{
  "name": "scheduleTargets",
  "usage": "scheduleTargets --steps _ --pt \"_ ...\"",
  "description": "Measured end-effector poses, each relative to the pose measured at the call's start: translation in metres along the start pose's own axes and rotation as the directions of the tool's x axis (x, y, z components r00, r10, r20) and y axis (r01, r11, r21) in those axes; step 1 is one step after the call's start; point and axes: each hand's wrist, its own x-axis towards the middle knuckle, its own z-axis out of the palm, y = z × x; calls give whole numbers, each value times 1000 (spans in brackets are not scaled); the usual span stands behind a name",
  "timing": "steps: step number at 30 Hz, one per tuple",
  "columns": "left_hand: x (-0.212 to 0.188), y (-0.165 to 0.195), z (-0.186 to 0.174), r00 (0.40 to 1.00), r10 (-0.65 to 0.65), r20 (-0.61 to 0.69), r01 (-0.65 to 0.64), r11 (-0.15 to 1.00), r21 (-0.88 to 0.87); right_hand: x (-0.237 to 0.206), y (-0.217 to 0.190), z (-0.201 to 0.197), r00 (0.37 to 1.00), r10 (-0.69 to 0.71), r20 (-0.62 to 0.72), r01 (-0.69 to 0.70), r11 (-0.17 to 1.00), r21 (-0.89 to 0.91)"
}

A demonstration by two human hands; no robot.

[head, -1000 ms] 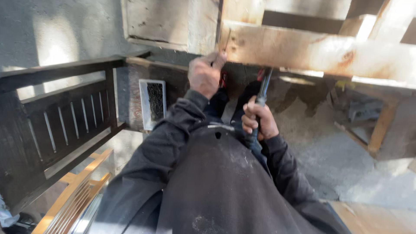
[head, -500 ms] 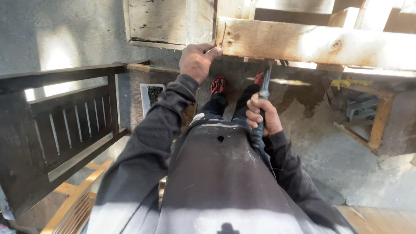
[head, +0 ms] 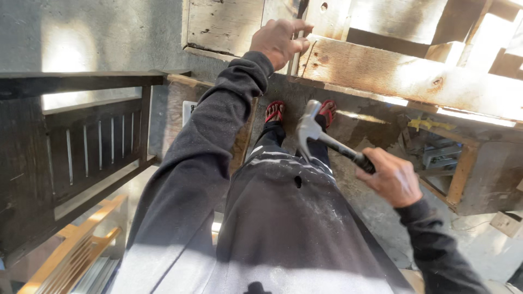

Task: The person disassembles a wooden pallet on a work table, prying boards loose with a claw hammer and pulling out nails by hand. They stack the removed boards on a pile of scrap lumber and retrieve nails from a tray.

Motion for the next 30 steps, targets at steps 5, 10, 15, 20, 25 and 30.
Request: scheduleTargets --steps 5,10,15,20,25,30 --pt "5 1 -3 998 -43 46 42 999 24 69 17 -53 927 -58 372 225 876 -426" --pt "9 -6 -2 999 -34 26 34 999 -29 115 0 -87 924 24 382 181 852 -491" --pt "6 -7 -5 998 -63 22 64 995 -71 121 -13 -93 914 -66 400 237 888 -393" --pt "5 -7 -8 996 -76 43 79 994 -81 124 -4 -101 909 -28 416 209 894 -396" --pt "3 -5 -7 991 -131 -1 130 984 -121 128 16 -103 898 -7 441 160 937 -309" --pt "-36 25 26 876 -399 -271 256 861 -440 131 37 -121 858 33 512 -73 996 58"
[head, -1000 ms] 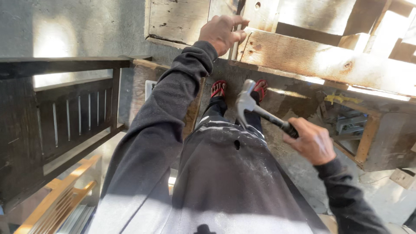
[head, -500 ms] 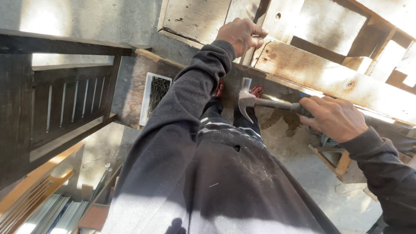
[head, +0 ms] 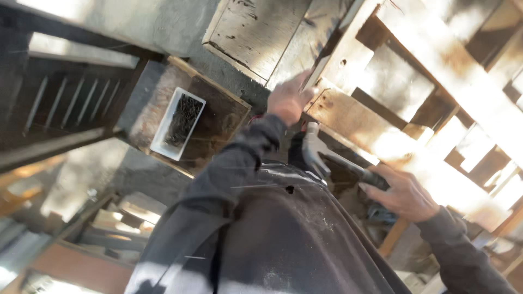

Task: The person disassembles a wooden pallet on a work table, prying boards loose with a claw hammer and pulling out nails by hand. They stack the removed boards on a pile of scrap lumber and retrieve nails from a tray.

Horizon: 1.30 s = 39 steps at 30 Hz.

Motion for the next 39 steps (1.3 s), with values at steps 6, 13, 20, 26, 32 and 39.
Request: scheduleTargets --steps 6,13,20,26,32,39 --pt "-65 -3 58 901 -199 -386 221 975 12 22 -25 -103 919 293 262 -304 953 0" --pt "-56 5 75 778 -342 -527 226 935 -273 152 -110 -159 916 124 381 -42 975 -217" --pt "-59 7 72 771 -442 -459 183 843 -506 187 -148 -169 777 408 479 -170 869 -465" --pt "-60 9 67 779 -431 -456 181 851 -494 193 -162 -171 810 358 464 -143 889 -435" --pt "-59 10 64 796 -468 -384 133 754 -643 188 -157 -171 764 386 517 -95 860 -502" --pt "-57 3 58 823 -354 -443 144 886 -440 176 -112 -170 823 123 554 74 944 -320"
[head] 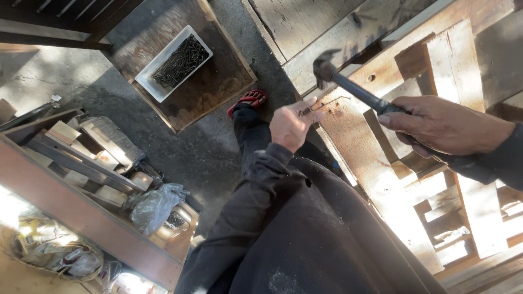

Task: The person disassembles a wooden pallet on a work table, prying boards loose with a claw hammer and pulling out nails by hand. They stack the removed boards on a pile of scrap lumber and retrieve nails from a tray.

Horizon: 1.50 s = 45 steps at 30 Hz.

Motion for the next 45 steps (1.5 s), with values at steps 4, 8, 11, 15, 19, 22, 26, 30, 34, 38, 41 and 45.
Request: scheduleTargets --steps 4,8,11,15,19,22,26,30,34,38,41,45 --pt "27 16 -18 979 -30 200 -66 888 455 -21 30 41 942 -155 -298 219 956 196" --pt "64 39 -29 938 -134 321 -86 805 588 -32 60 125 825 -31 -564 401 734 548" --pt "79 48 -22 950 -38 309 -167 774 610 -32 82 190 790 -25 -613 532 525 664" --pt "72 44 -7 938 -73 340 -157 783 602 -43 90 253 756 94 -648 236 884 404" --pt "64 41 1 960 103 259 -253 711 656 -43 74 273 875 277 -397 -105 909 403" --pt "66 46 1 947 37 319 -261 668 697 -30 63 263 890 55 -453 -78 996 -34" --pt "66 53 -4 926 -5 377 -286 642 711 -14 57 242 837 -196 -512 30 949 -315" --pt "62 55 -13 887 -116 447 -252 689 679 -16 47 238 834 -104 -542 -92 942 -322" --pt "63 59 -18 894 79 441 -382 651 656 -24 26 252 722 -305 -620 40 914 -403" --pt "67 65 -19 860 -84 504 -329 663 672 -30 10 260 799 -155 -581 -49 946 -321" --pt "65 65 -20 842 -153 517 -293 675 677 -32 9 262 770 -88 -632 -71 972 -222" --pt "59 61 -20 878 -48 476 -306 710 634 -31 17 276 708 -42 -705 82 996 22"
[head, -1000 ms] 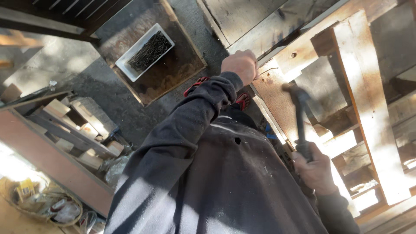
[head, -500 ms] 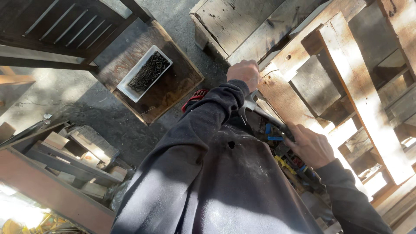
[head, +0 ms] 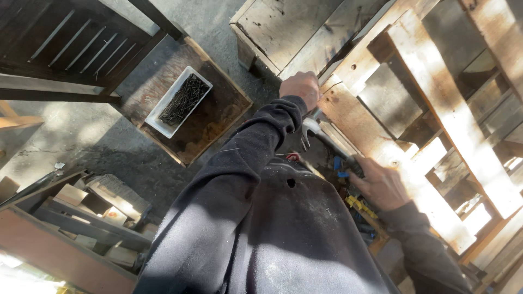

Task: The person disassembles a wooden pallet on a work table, prying boards loose with a claw hammer and pulling out nails by hand. They stack the removed boards on a pile of scrap lumber and retrieve nails from a tray.

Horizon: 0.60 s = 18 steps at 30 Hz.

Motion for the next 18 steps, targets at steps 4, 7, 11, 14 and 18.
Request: scheduleTargets --steps 4,7,11,14,18 --pt "-1 4 1 996 -85 17 85 996 -13 -16 14 30 991 130 -22 -112 921 372" --pt "-2 7 2 979 -194 62 198 979 -56 -20 29 55 984 131 -119 -54 862 503" --pt "-8 11 8 981 -193 -2 191 971 -147 -6 42 79 972 232 -26 -130 631 765" --pt "-12 17 10 982 -187 -33 180 972 -151 6 44 85 982 188 7 -96 466 880" --pt "-8 24 -2 916 -378 134 386 922 -36 10 43 83 980 177 93 -168 476 863"
